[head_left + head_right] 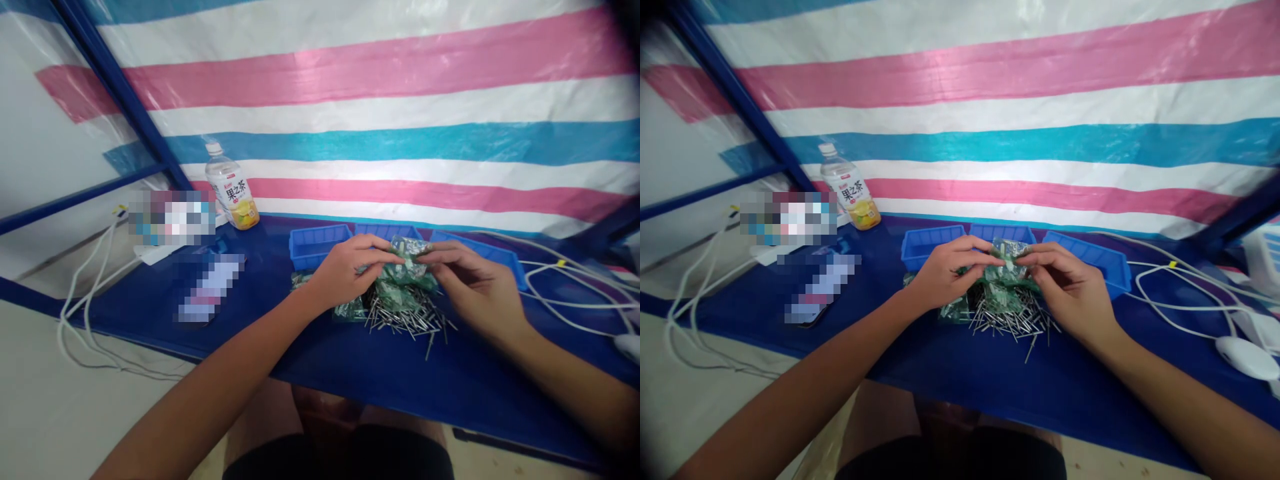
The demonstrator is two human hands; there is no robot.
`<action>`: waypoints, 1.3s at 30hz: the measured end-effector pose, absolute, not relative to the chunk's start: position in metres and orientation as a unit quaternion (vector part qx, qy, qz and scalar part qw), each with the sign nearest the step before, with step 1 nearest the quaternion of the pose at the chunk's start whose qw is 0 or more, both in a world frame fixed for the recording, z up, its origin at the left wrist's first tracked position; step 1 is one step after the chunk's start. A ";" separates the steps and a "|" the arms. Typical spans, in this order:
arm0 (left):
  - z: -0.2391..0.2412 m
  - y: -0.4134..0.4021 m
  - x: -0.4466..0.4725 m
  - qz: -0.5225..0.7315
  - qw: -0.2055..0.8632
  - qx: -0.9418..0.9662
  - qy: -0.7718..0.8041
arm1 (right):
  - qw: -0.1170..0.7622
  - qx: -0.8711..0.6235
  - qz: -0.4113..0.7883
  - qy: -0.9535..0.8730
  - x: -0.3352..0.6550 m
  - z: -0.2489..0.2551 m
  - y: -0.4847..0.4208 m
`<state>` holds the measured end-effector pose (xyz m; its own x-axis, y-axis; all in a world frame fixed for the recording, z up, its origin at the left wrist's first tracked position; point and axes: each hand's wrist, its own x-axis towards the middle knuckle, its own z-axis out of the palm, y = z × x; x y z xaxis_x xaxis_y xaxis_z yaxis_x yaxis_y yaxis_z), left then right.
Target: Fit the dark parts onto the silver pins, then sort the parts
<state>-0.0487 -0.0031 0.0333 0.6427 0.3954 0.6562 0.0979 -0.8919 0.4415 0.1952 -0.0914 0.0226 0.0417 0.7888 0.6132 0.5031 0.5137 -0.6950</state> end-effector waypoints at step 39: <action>0.044 -0.015 -0.043 0.387 0.245 0.875 0.155 | 0.520 -0.428 0.177 -0.718 0.186 0.013 -0.094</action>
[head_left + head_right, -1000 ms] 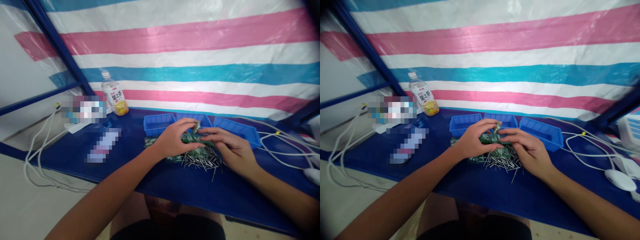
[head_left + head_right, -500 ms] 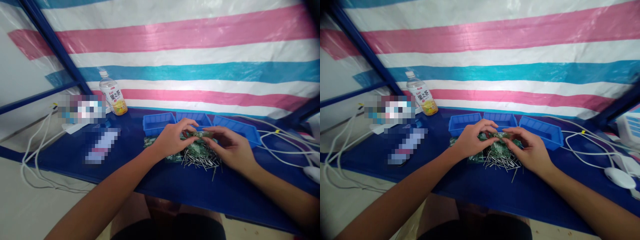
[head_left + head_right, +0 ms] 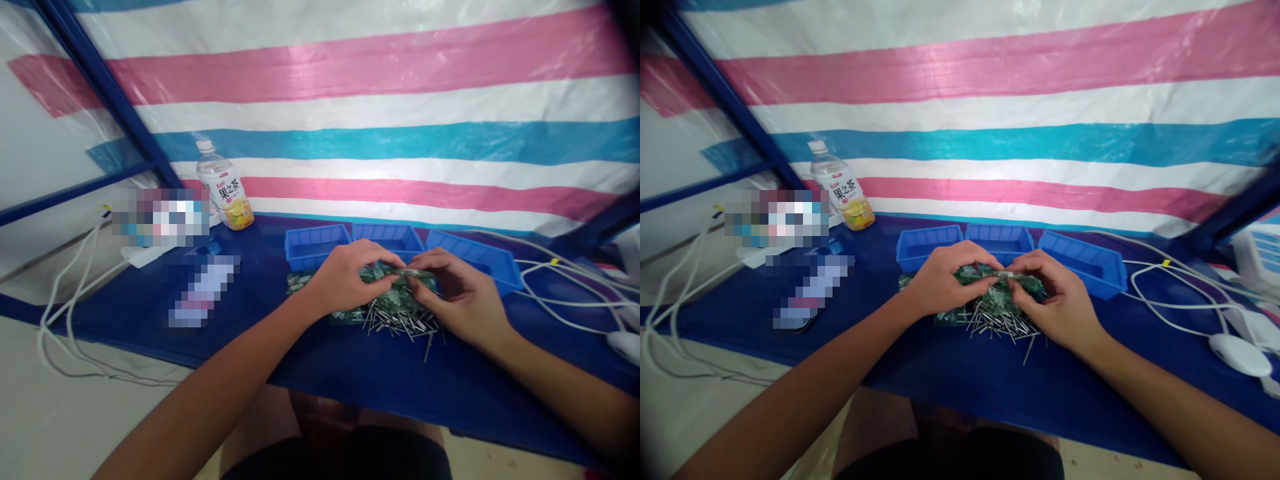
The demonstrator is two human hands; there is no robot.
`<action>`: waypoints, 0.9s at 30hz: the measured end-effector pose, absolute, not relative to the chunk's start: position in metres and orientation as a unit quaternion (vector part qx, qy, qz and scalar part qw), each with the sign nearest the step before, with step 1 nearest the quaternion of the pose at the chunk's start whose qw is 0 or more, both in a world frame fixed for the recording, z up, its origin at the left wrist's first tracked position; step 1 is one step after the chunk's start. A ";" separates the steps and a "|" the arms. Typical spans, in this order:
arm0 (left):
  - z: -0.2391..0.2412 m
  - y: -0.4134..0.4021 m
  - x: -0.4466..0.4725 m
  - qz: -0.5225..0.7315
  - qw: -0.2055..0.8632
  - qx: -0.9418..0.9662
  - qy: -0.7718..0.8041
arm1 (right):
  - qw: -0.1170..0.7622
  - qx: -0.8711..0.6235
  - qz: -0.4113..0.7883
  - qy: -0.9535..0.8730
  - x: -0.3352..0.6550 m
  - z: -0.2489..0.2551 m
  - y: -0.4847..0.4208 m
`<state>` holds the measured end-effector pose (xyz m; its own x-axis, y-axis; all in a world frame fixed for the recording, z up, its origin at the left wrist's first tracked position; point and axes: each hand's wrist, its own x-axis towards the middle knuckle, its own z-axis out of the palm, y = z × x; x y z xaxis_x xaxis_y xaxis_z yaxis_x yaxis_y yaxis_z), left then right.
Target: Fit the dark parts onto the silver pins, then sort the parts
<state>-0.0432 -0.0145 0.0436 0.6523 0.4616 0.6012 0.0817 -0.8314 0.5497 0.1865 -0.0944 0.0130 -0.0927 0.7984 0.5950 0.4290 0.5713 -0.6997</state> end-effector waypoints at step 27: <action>0.046 0.026 -0.081 0.402 -0.066 0.811 0.420 | 0.421 -0.432 0.015 -0.797 0.187 0.028 -0.091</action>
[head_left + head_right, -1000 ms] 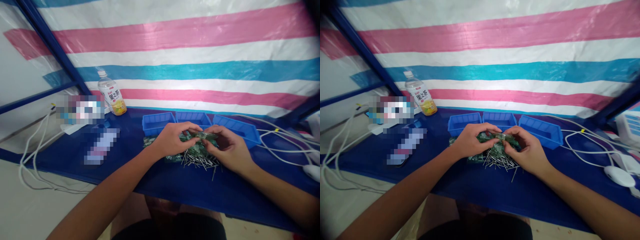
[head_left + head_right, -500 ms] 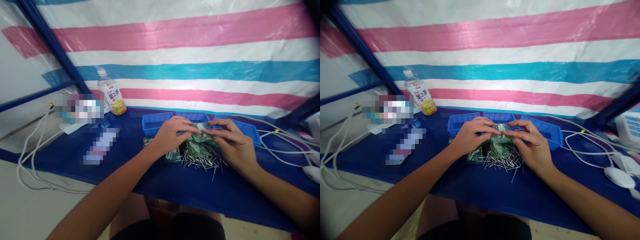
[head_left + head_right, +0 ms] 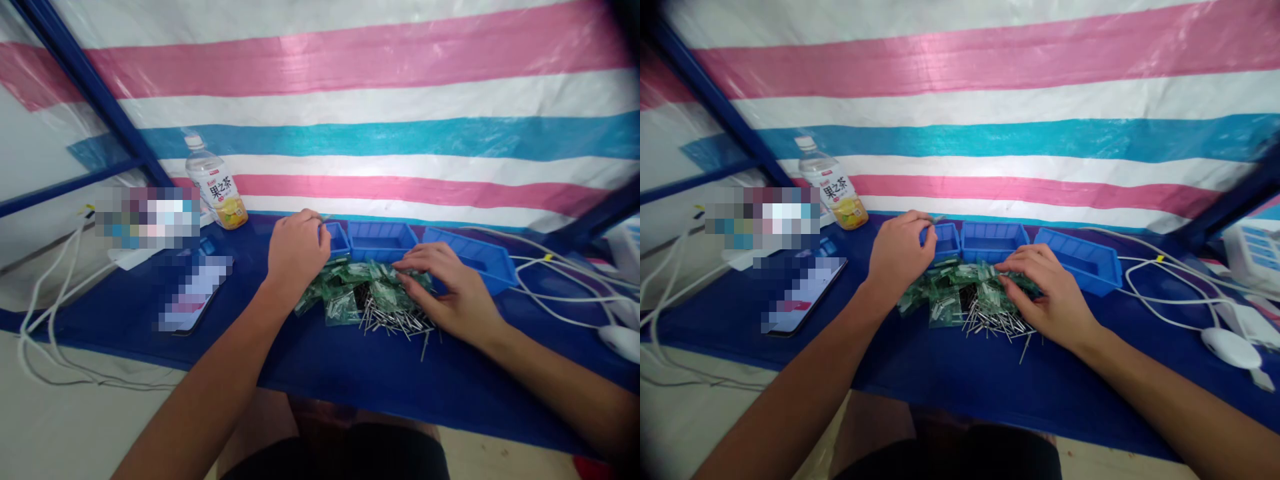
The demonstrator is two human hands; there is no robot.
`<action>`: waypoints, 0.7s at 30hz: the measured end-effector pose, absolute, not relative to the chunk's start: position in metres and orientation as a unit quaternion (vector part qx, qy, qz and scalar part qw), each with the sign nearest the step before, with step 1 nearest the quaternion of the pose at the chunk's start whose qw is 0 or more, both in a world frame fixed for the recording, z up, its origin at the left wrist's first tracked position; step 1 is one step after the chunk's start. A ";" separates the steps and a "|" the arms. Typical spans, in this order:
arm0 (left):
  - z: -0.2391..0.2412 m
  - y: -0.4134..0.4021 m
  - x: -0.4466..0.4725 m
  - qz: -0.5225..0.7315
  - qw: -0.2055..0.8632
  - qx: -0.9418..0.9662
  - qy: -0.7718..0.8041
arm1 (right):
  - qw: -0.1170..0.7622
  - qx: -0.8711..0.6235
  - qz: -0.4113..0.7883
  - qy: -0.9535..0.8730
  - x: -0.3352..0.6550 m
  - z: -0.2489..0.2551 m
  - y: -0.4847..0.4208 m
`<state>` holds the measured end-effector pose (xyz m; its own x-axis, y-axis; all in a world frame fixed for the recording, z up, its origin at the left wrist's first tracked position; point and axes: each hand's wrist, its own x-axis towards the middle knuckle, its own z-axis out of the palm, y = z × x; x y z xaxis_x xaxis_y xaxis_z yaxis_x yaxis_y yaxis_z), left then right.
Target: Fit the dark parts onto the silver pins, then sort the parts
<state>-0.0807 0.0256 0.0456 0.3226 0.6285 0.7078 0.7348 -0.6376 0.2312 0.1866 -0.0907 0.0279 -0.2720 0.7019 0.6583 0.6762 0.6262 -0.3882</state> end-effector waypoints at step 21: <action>0.051 0.004 -0.063 -0.428 -0.017 -0.846 -0.316 | 0.280 -0.232 0.048 -0.930 0.174 0.042 -0.106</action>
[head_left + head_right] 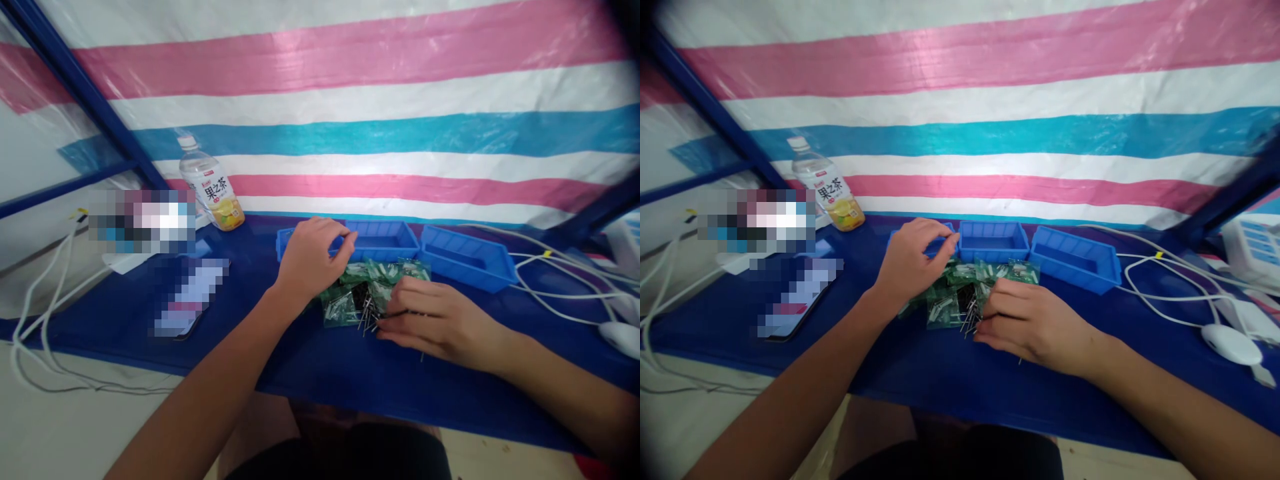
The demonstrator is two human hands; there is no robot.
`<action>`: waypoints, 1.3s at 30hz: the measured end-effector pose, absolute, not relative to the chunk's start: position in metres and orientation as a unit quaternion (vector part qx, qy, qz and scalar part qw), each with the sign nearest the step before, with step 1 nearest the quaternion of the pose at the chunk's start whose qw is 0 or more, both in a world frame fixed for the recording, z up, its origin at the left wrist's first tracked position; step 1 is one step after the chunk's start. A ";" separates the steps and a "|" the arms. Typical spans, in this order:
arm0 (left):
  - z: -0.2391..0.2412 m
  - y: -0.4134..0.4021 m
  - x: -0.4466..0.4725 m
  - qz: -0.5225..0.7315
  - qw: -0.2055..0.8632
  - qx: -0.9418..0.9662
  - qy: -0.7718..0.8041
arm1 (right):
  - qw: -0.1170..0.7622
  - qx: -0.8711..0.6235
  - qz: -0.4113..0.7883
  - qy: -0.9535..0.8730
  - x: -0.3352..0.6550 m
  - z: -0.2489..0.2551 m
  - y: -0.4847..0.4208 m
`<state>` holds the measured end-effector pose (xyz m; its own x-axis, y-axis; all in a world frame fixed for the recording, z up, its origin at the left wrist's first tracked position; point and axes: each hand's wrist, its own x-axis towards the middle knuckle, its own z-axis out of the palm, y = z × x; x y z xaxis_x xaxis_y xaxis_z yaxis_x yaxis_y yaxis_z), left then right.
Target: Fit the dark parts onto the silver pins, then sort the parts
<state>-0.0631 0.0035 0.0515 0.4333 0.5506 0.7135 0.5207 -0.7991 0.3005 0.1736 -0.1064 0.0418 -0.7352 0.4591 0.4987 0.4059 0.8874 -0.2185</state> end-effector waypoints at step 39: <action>0.031 -0.015 -0.042 0.353 0.147 0.898 0.216 | 0.502 -0.517 0.108 -0.685 0.189 0.025 -0.095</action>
